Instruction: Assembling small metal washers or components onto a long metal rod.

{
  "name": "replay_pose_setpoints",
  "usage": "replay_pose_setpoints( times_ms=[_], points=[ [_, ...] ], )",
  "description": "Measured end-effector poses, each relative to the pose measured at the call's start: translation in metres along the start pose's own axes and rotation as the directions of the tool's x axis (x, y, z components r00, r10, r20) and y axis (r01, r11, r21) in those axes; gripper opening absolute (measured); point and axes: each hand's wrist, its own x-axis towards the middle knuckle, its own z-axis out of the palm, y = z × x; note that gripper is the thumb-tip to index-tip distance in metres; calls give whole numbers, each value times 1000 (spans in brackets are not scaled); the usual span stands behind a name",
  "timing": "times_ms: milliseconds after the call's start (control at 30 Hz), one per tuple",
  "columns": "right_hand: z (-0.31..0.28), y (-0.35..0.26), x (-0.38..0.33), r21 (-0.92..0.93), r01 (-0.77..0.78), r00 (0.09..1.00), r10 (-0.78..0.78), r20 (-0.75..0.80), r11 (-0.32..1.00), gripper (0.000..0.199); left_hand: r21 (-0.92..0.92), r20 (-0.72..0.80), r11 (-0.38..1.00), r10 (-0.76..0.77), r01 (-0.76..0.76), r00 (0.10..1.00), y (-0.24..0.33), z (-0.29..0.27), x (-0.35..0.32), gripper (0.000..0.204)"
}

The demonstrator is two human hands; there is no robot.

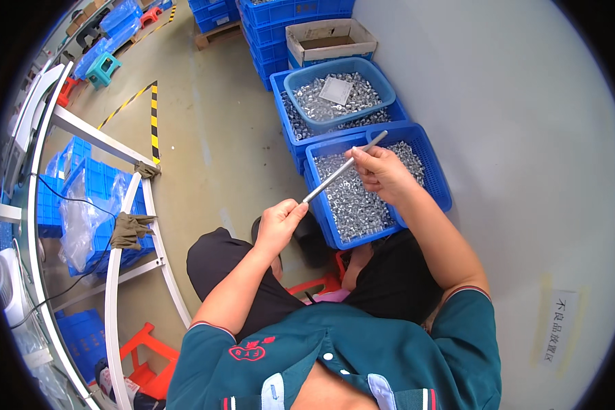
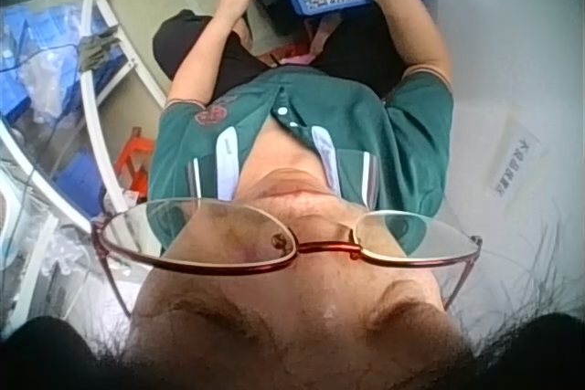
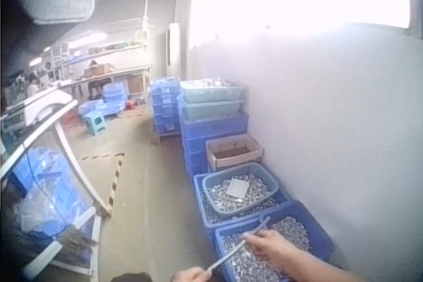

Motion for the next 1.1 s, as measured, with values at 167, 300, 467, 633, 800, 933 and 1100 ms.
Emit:
replay_pose_setpoints(
  times_ms=[167,300,467,633,800,933,1100],
  points=[
    [-19,-3,2,149,-158,984,143,104,976,25,-161,7,987,-19,20,1000,-10,-8,7,38],
    [-27,-7,5,260,-142,989,145,6,955,20,-172,22,984,-37,40,999,-12,-11,4,38],
    [-43,-15,9,296,-38,999,30,33,955,13,-143,46,989,-21,27,999,-8,-11,2,37],
    [-46,-19,9,451,79,997,-66,-45,889,11,-128,89,991,-34,45,995,-8,-12,-1,37],
    [-46,-24,6,461,111,994,-93,-62,880,11,-101,119,993,-55,67,991,-8,-11,-2,36],
    [-44,-25,5,423,88,996,-89,-18,902,11,-61,119,996,-52,59,992,-8,-12,-3,34],
    [-43,-28,5,368,10,996,-41,77,930,11,-3,78,1000,-18,19,997,-10,-13,-4,33]
  ],
)
